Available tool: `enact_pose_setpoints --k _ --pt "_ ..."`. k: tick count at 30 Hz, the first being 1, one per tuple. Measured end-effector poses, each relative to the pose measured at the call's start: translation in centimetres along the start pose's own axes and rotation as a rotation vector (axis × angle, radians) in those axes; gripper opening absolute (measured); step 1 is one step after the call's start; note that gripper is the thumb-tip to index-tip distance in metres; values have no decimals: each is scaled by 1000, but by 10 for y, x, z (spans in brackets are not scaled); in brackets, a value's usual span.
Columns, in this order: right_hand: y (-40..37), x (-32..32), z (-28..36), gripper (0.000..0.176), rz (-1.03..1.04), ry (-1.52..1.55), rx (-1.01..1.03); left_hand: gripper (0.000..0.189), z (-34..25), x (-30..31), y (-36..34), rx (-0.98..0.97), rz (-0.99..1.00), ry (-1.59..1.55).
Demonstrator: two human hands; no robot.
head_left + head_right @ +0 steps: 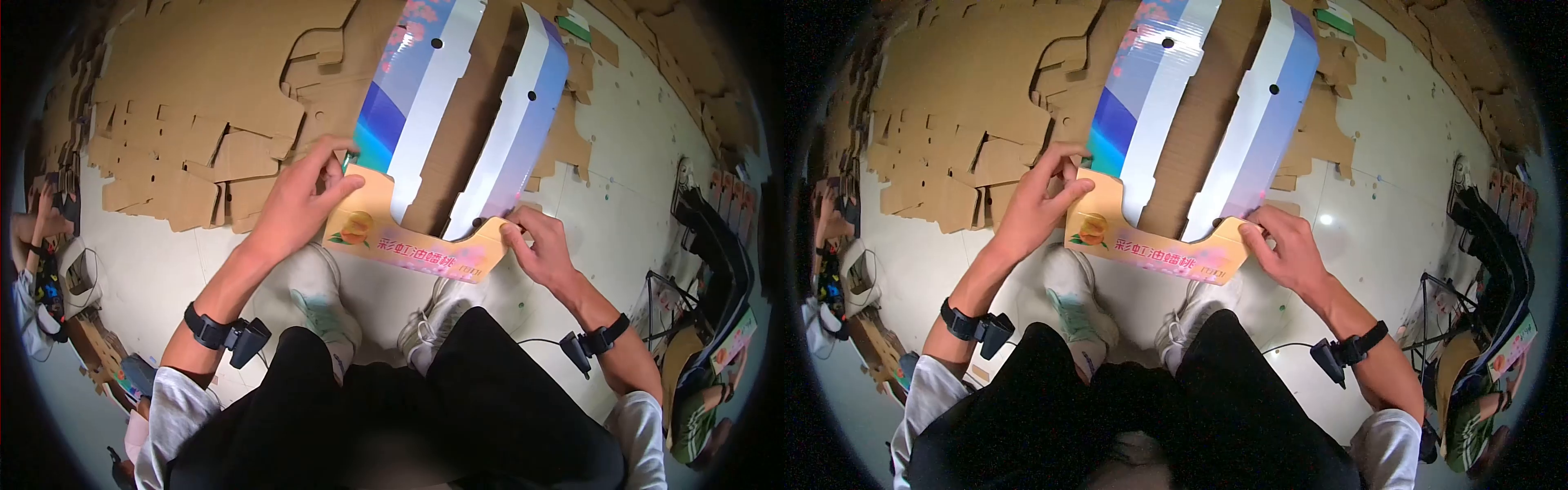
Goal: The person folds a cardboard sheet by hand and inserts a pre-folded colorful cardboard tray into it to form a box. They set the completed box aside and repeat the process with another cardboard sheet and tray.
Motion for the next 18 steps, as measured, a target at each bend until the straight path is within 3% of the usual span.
enact_pose_setpoints --k 1,6,10,13,16,18 --pt "1 0 -2 19 18 -28 -7 19 -4 2 2 -64 -29 -55" --pt "3 0 -8 23 96 -49 -62 22 -2 2 11 -15 131 -30" --pt "3 -9 -21 17 76 233 -232 23 5 -2 19 -113 90 10" --pt "9 -18 -36 25 20 345 -292 26 7 -4 21 -136 81 84" --pt "12 -21 -39 30 18 287 -244 39 5 -4 19 -78 -40 -37" --pt "11 -18 -41 31 33 250 -263 49 9 -7 24 -143 -47 -13"
Point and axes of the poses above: each hand's wrist, its own y-axis towards the middle knuckle, its own x-axis out of the back of the hand, z = x × y, the point moved 4 cm from there along y, towards the middle knuckle, and after that the axes turned 12 degrees about -x, right-handed, at the moved point
